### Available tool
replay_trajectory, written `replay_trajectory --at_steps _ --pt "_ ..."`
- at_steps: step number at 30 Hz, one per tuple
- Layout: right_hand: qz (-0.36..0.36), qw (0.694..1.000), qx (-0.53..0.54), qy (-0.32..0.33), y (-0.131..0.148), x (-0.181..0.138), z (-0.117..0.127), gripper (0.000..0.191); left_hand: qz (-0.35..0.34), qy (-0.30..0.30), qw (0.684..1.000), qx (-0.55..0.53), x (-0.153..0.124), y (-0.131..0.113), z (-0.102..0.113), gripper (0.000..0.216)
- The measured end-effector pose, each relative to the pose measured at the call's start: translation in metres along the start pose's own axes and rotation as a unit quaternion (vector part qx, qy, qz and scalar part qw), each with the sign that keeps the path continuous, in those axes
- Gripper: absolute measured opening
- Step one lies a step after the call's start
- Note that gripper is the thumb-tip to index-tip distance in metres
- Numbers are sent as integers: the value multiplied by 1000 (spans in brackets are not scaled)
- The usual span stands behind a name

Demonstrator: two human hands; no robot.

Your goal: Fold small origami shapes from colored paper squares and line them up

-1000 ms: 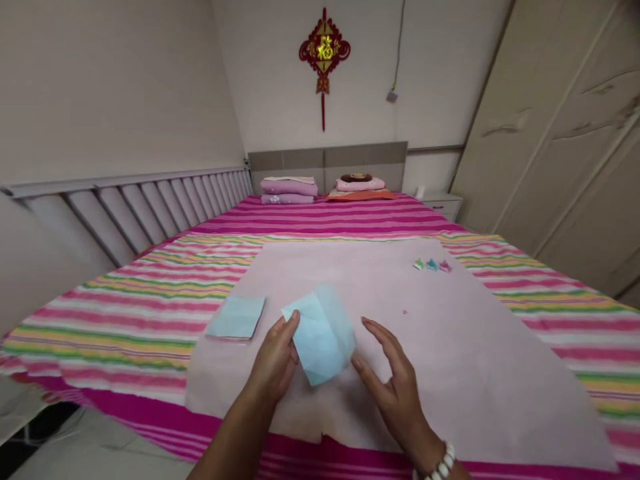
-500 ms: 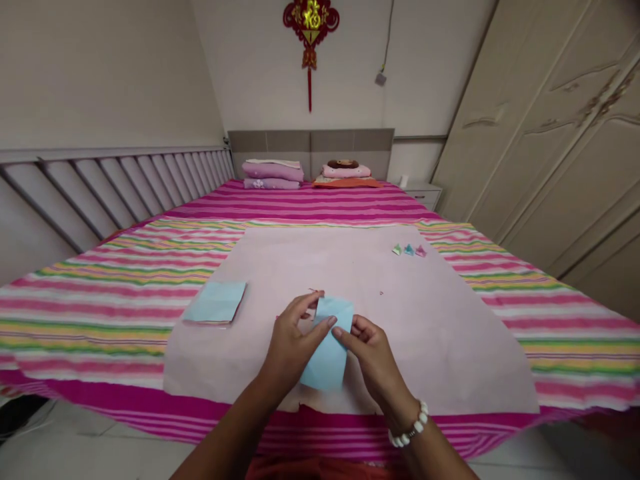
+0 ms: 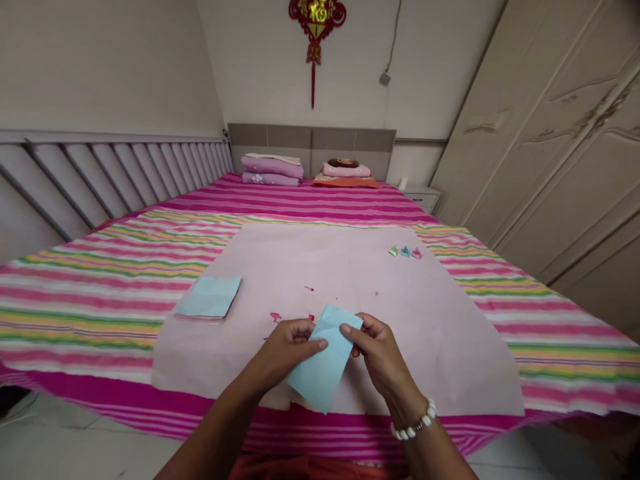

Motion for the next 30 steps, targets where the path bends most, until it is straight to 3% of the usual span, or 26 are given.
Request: replay_trajectory --at_steps 3,7,9,11,14,18,20,22,23,27,30 --pt "-7 999 33 -27 -3 1 7 21 -5 -76 997 -6 3 1 17 22" --pt "-8 990 110 -82 -13 1 13 20 -44 -202 967 -150 5 10 31 41" --pt "-12 984 146 -99 -19 1 10 21 -81 -196 952 -219 4 15 22 50" --pt "-12 981 164 -100 -24 -2 4 22 -92 -134 957 -242 4 21 4 51" --pt "-16 986 148 -75 -32 -8 -8 21 -66 -107 957 -261 3 26 -19 33" --pt "14 999 46 2 -34 -18 -15 19 -24 -137 947 -289 0 21 -19 27" --pt "100 993 -48 26 -26 -21 -10 40 2 -134 950 -283 -3 17 -13 28" --pt "215 958 -185 41 -14 -25 -4 67 25 -110 956 -270 -7 14 -7 26" --pt "263 929 -256 52 -10 -27 -3 70 32 -97 959 -263 -9 14 -5 24" --pt "347 836 -404 135 -1 -31 -5 45 25 -54 973 -224 -14 13 -3 22" --pt "350 829 -404 164 2 -31 -6 33 19 -32 981 -188 -16 13 -4 25"
Point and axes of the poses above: each hand's wrist, its own x-axis towards the middle knuckle, its own z-axis out of the back of the hand, y = z × x, the point moved 4 cm from there along x, towards the middle knuckle, and after that the axes turned 9 degrees about x, right-handed, at the moved point
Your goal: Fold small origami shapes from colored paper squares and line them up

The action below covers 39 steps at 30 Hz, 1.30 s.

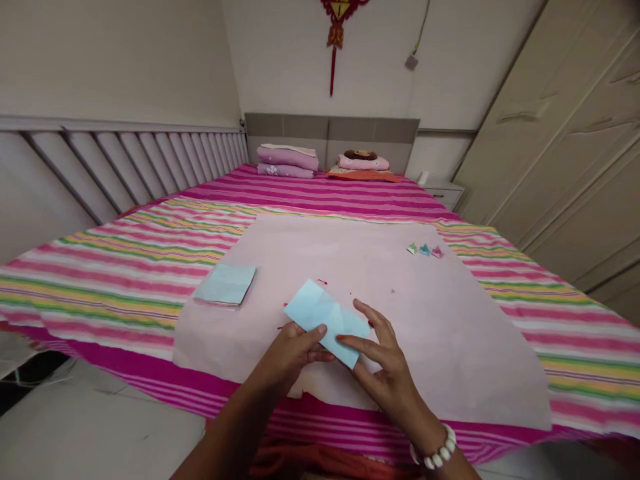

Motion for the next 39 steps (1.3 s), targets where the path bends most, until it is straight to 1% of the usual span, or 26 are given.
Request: replay_trajectory --at_steps 3,7,9,12,14,16,17,19,21,22,23,24,25,27,32,34,37,39 --pt "-44 996 81 -1 -4 3 0 28 -3 17 999 35 -1 1 0 28" --pt "-130 970 206 -17 -10 6 -2 14 -6 34 996 79 -1 3 1 31" --pt "-181 951 248 -35 -12 7 -4 7 -11 22 996 89 0 4 1 31" --pt "-233 929 279 -61 -14 7 -8 9 -33 1 993 116 1 4 0 28" --pt "-246 924 284 -71 -15 7 -11 11 -58 -12 989 134 1 2 -2 23" --pt "-256 918 293 -75 -15 6 -15 13 -78 -42 986 140 2 1 -3 20" --pt "-265 912 304 -79 -16 5 -16 13 -80 -61 985 142 3 1 -2 19" --pt "-288 889 341 -103 -17 4 -18 13 -73 -90 982 149 4 2 1 21" --pt "-309 862 378 -138 -18 3 -18 29 -63 -90 982 154 4 4 2 23" --pt "-319 851 390 -150 -19 3 -17 37 -60 -80 983 156 4 5 2 22" --pt "-329 843 398 -152 -18 3 -17 41 -59 -67 984 156 4 6 2 22" --pt "-340 838 402 -144 -18 3 -18 38 -59 -53 985 156 4 7 1 21" --pt "-348 836 404 -131 -18 3 -19 31 -60 -41 986 153 3 8 0 20" --pt "-359 830 412 -111 -18 3 -21 21 -67 -30 987 141 3 8 -1 18" --pt "-387 805 436 -108 -25 -5 -29 18 -93 -87 986 111 5 6 6 18" --pt "-386 802 444 -100 -26 -5 -32 17 -95 -93 986 104 6 7 7 18" --pt "-373 799 459 -105 -26 -3 -33 23 -85 -94 987 102 6 9 7 23" --pt "-368 796 468 -113 -25 -1 -32 26 -93 -106 985 98 5 8 5 30"
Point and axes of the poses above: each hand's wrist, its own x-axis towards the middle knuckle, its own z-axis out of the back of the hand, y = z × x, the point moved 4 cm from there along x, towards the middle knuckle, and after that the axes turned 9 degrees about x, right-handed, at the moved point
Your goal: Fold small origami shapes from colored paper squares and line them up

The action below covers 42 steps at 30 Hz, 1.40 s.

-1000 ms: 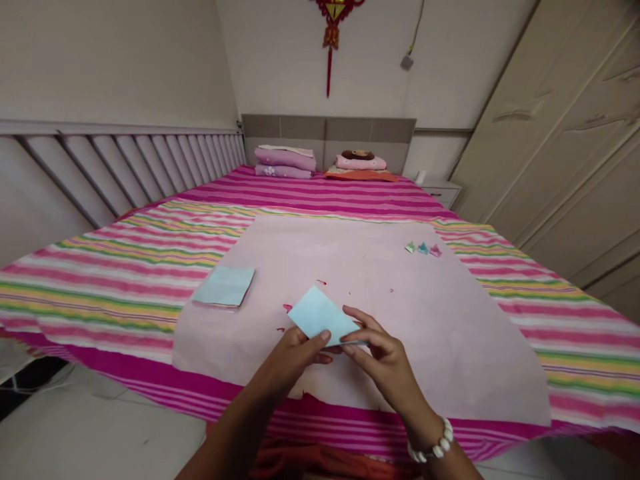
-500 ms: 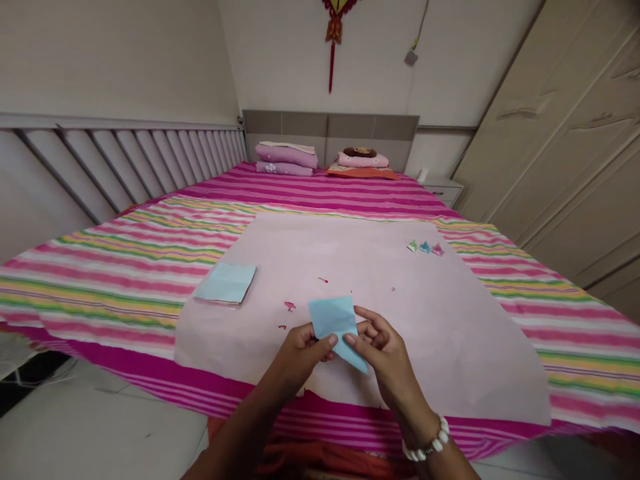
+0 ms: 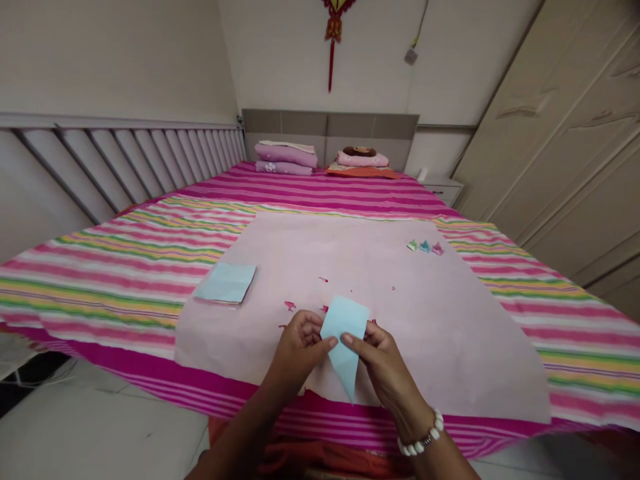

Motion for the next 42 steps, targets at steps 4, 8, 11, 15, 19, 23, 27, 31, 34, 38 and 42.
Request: replay_trajectory --at_steps 4,8,11,15,19,23,27,31,34,38,42 --pt "15 1000 -1 -5 2 0 -1 22 -56 -32 997 43 -2 -5 0 29" --pt "33 999 -21 -7 3 -1 -1 22 -68 -35 992 98 -3 -4 2 32" --pt "44 998 -38 -6 4 -1 -1 20 -45 -53 995 77 -2 0 4 34" --pt "47 997 -60 -8 6 1 2 17 -52 -56 995 61 -1 3 3 23" --pt "53 996 -72 -9 7 3 1 16 -31 -47 998 29 1 5 3 14" --pt "93 993 -30 -61 11 4 1 36 4 -21 1000 8 2 9 3 13" --pt "51 995 4 -82 11 5 0 52 -3 5 1000 27 1 11 1 14" --pt "5 998 -35 -55 11 5 -4 23 2 23 998 51 0 13 -3 19" --pt "36 995 -62 -74 18 7 -5 22 -3 27 996 87 0 12 -2 26" --pt "79 989 -67 -101 27 10 -5 23 -20 37 993 107 -1 8 -2 28" --pt "104 985 -43 -129 31 12 -1 27 -21 42 993 106 -2 6 -2 28"
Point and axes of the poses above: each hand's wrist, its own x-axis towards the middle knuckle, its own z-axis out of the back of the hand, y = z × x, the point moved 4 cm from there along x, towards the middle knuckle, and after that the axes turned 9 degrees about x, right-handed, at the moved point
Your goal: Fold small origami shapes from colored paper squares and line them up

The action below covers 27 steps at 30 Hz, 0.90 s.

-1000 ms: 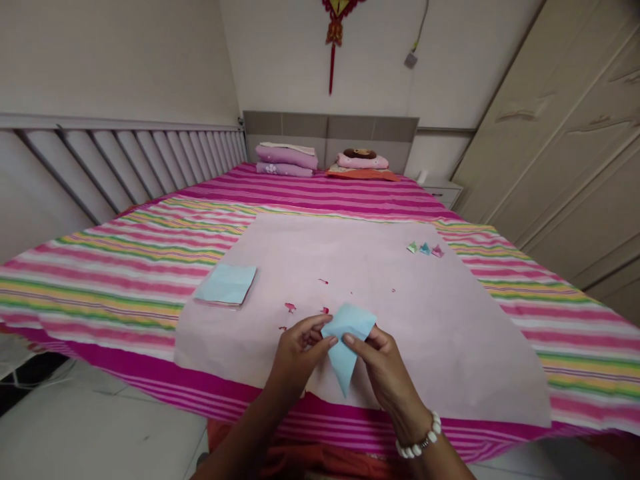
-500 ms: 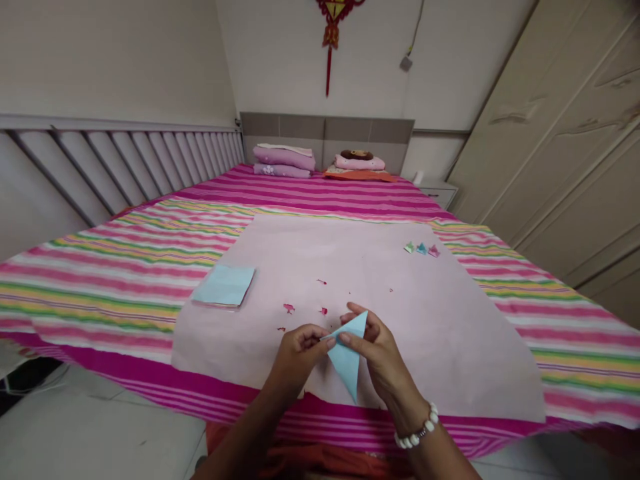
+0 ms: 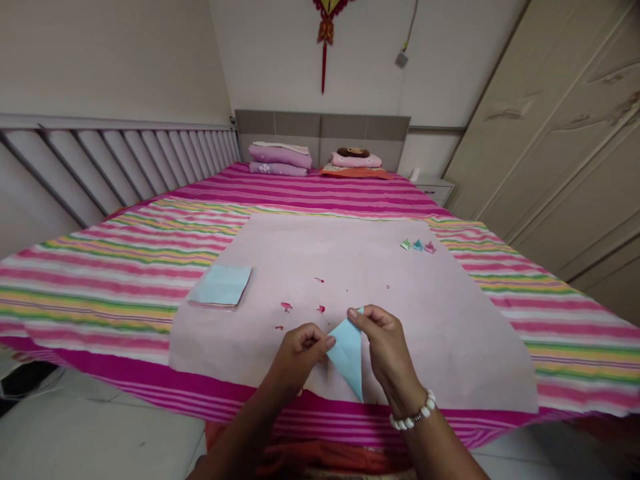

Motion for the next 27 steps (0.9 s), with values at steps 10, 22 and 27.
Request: replay_trajectory --at_steps 10,22,27 --pt "-117 980 23 161 -16 -21 -8 30 -7 -63 998 6 0 1 8 31" --pt "-27 988 -124 86 -12 -22 -6 37 9 -37 999 -37 4 14 8 26" --pt "-43 988 -82 123 -12 -28 -12 34 52 8 991 -125 2 21 -3 35"
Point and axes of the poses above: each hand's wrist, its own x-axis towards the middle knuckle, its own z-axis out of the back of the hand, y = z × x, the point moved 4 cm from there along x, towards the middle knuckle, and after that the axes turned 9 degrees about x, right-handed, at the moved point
